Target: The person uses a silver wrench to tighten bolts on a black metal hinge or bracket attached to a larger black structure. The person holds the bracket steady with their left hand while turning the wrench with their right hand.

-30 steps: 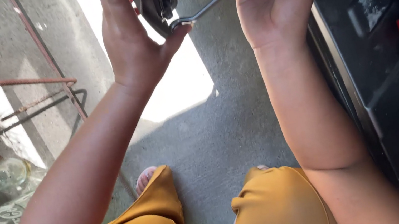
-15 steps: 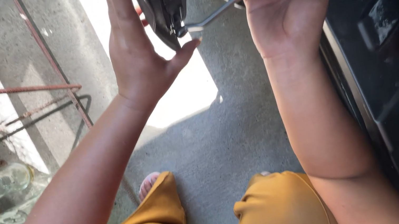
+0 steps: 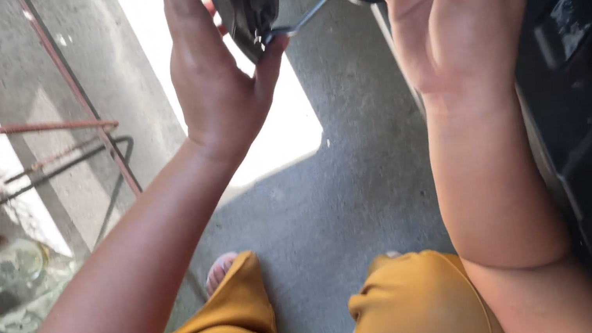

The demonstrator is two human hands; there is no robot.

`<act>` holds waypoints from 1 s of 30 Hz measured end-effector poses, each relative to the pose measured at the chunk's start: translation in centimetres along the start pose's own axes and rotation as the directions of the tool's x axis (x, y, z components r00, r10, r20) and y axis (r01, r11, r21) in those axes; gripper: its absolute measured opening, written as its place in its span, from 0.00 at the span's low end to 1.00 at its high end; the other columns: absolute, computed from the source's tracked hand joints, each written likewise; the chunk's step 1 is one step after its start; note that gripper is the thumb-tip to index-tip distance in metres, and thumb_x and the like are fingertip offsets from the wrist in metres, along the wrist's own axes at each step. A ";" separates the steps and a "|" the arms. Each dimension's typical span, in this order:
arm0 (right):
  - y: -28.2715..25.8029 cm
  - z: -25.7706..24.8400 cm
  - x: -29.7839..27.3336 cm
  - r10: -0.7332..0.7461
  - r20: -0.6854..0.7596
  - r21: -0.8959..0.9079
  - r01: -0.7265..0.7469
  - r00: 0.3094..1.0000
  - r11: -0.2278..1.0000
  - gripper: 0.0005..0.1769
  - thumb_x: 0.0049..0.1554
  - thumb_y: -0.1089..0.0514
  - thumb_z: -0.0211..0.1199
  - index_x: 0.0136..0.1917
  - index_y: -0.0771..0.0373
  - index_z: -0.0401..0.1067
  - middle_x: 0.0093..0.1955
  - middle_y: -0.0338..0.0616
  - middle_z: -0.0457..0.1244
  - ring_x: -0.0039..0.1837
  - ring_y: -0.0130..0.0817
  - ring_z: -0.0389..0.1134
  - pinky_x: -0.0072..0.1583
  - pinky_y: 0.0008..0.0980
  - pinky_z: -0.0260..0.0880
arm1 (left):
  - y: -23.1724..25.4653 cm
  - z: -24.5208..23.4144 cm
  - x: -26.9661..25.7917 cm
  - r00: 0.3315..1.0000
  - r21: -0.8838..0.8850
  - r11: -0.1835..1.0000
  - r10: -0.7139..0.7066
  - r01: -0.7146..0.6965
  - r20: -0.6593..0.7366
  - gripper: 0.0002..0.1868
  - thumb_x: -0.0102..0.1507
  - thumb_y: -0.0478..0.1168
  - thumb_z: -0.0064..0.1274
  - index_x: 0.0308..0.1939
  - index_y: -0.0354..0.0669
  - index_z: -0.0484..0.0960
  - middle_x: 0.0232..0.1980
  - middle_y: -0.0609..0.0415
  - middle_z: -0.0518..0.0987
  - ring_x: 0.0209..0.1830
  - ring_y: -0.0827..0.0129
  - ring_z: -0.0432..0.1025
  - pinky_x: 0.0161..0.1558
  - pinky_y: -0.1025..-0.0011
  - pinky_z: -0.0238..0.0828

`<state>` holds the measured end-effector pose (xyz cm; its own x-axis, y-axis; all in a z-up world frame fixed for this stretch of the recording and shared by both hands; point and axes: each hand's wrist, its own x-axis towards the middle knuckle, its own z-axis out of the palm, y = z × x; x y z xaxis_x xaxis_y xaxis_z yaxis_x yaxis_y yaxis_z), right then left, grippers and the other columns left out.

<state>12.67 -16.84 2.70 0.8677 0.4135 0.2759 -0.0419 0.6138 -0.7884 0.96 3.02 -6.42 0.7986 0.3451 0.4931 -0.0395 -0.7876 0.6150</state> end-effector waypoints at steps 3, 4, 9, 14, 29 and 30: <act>-1.7 0.6 0.2 0.015 -0.093 -0.406 -0.052 0.996 0.912 0.14 0.69 0.44 0.58 0.62 0.51 0.64 0.55 0.49 0.68 0.58 0.40 0.73 0.59 0.37 0.78 | 0.1 -0.1 0.5 1.000 -0.036 0.999 0.029 -0.029 -0.008 0.62 0.78 0.49 0.74 0.88 0.61 0.29 0.93 0.55 0.40 0.95 0.46 0.63 0.75 0.61 0.88; -2.0 0.2 0.4 0.052 -0.129 -0.459 -0.106 0.990 0.882 0.13 0.67 0.45 0.59 0.55 0.55 0.68 0.49 0.47 0.68 0.50 0.36 0.74 0.51 0.33 0.78 | -0.2 0.1 0.2 1.000 -0.010 1.000 0.014 -0.015 -0.002 0.63 0.77 0.49 0.75 0.88 0.60 0.30 0.93 0.54 0.41 0.86 0.46 0.72 0.70 0.60 0.88; -2.5 -0.1 0.3 0.091 -0.112 -0.493 -0.135 0.990 0.859 0.14 0.69 0.47 0.58 0.58 0.59 0.64 0.51 0.56 0.69 0.45 0.39 0.75 0.47 0.32 0.83 | -0.7 0.0 0.1 1.000 -0.010 1.000 0.012 -0.011 0.019 0.66 0.75 0.47 0.79 0.88 0.61 0.29 0.93 0.53 0.40 0.68 0.55 0.79 0.63 0.66 0.88; -2.3 -0.6 -0.1 0.136 -0.213 -0.403 -0.214 0.967 0.890 0.15 0.65 0.48 0.61 0.57 0.58 0.64 0.44 0.51 0.70 0.44 0.38 0.77 0.49 0.32 0.85 | 0.2 -1.4 0.1 0.998 -0.095 0.995 0.043 -0.038 0.047 0.66 0.74 0.43 0.78 0.88 0.69 0.29 0.93 0.55 0.41 0.82 0.51 0.76 0.72 0.68 0.94; -3.0 6.3 -4.4 -0.084 0.268 -0.605 0.236 0.960 0.760 0.05 0.76 0.61 0.50 0.64 0.56 0.58 0.63 0.45 0.64 0.67 0.33 0.69 0.66 0.32 0.77 | -0.1 2.0 0.0 0.991 0.015 0.995 -0.101 0.103 -0.093 0.67 0.67 0.37 0.73 0.85 0.68 0.27 0.88 0.50 0.53 0.74 0.50 0.79 0.54 0.62 0.85; -2.5 6.4 -4.6 -0.080 0.267 -0.603 0.231 0.960 0.764 0.05 0.76 0.61 0.50 0.64 0.56 0.58 0.63 0.45 0.64 0.67 0.33 0.69 0.66 0.32 0.77 | 0.2 1.7 0.1 0.990 0.018 0.994 -0.105 0.107 -0.091 0.67 0.67 0.37 0.73 0.85 0.68 0.27 0.88 0.50 0.53 0.74 0.50 0.79 0.54 0.62 0.85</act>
<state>5.67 -15.95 6.91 0.7047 0.5271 0.4748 0.4673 0.1588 -0.8697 2.04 2.00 -7.32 0.7404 0.4710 0.4795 0.0574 -0.7552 0.6530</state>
